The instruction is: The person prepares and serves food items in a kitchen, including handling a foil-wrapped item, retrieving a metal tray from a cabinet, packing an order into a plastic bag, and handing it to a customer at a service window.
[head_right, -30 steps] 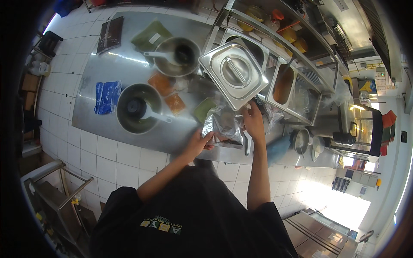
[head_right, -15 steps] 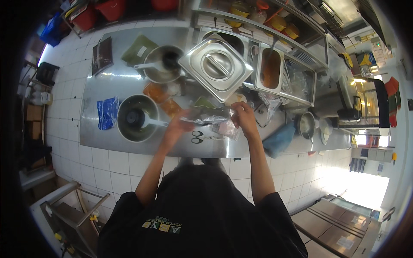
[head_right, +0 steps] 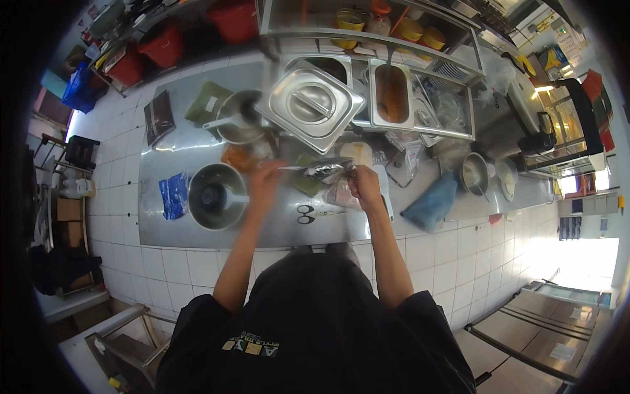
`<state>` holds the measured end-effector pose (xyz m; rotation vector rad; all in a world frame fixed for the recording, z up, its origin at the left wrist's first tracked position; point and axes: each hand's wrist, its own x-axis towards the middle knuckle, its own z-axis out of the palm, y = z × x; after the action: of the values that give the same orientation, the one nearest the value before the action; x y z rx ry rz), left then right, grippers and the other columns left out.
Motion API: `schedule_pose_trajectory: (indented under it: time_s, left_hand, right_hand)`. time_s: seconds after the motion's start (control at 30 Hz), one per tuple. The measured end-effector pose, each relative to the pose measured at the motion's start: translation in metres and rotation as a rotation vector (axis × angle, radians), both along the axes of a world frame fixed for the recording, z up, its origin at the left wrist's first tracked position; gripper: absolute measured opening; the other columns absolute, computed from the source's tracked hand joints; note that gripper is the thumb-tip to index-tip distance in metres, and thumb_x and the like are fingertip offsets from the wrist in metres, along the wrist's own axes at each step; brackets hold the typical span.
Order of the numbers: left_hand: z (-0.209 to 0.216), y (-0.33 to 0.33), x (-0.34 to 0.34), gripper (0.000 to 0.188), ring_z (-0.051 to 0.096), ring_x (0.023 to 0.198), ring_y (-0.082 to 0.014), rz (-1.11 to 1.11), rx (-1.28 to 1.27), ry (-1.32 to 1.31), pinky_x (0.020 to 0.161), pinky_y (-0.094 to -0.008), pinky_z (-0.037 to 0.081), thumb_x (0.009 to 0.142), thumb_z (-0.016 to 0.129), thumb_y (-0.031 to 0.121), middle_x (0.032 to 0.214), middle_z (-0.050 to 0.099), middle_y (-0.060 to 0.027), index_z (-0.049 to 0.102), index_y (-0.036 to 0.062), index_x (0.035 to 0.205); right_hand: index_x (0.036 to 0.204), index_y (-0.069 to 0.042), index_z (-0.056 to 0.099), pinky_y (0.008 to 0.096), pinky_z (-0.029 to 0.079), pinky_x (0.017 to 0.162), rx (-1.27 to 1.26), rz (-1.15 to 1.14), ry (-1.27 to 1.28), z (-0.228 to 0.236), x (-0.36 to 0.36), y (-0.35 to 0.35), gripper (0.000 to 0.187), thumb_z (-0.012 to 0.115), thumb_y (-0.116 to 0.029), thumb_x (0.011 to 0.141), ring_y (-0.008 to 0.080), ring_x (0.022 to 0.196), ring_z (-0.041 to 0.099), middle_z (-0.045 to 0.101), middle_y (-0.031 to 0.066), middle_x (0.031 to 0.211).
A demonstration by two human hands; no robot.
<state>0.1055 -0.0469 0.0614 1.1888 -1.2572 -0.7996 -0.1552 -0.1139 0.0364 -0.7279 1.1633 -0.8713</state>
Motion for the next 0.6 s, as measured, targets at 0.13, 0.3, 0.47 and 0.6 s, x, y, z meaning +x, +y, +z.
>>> schedule_pose_trajectory:
  time_s: [0.13, 0.3, 0.47, 0.6]
  left_hand:
    - [-0.008, -0.003, 0.001, 0.017, 0.059, 0.088, -0.0125, 0.085, 0.209, 0.119, 0.079, -0.0234, 0.048, 0.091, 0.052, -0.001, 0.100, 0.063, -0.0078, 0.065, -0.0012, 0.103]
    - [-0.028, -0.003, -0.003, 0.015, 0.061, 0.092, -0.0130, 0.194, 0.167, 0.368, 0.082, -0.0249, 0.050, 0.094, 0.052, 0.006, 0.101, 0.064, -0.0083, 0.060, -0.0043, 0.102]
    - [-0.035, -0.001, -0.003, 0.015, 0.062, 0.093, -0.0144, 0.181, 0.173, 0.354, 0.084, -0.0262, 0.052, 0.095, 0.050, 0.007, 0.102, 0.064, -0.0095, 0.058, -0.0052, 0.101]
    - [-0.028, 0.001, -0.006, 0.014, 0.063, 0.090, -0.0150, 0.183, 0.203, 0.248, 0.082, -0.0267, 0.053, 0.094, 0.048, 0.002, 0.100, 0.064, -0.0105, 0.058, -0.0058, 0.099]
  right_hand:
    - [0.090, -0.005, 0.054, 0.0223, 0.030, 0.038, -0.014, 0.005, 0.029, 0.017, -0.001, 0.001, 0.021, 0.049, -0.025, 0.091, 0.0101, 0.046, 0.044, 0.053, 0.0072, 0.064]
    - [0.105, -0.003, 0.055, 0.0240, 0.045, 0.056, -0.067, 0.083, -0.021, 0.047, 0.008, 0.008, 0.027, 0.060, -0.024, 0.089, 0.0124, 0.061, 0.056, 0.059, 0.0093, 0.074]
    - [0.111, -0.002, 0.051, 0.0237, 0.050, 0.065, -0.346, 0.255, 0.119, 0.045, 0.002, 0.008, 0.032, 0.067, -0.008, 0.084, 0.0115, 0.072, 0.060, 0.062, 0.0065, 0.085]
    - [0.109, 0.000, 0.052, 0.0242, 0.051, 0.064, -0.403, 0.230, 0.191, 0.028, -0.003, -0.001, 0.026, 0.061, -0.003, 0.085, 0.0116, 0.068, 0.061, 0.062, 0.0062, 0.081]
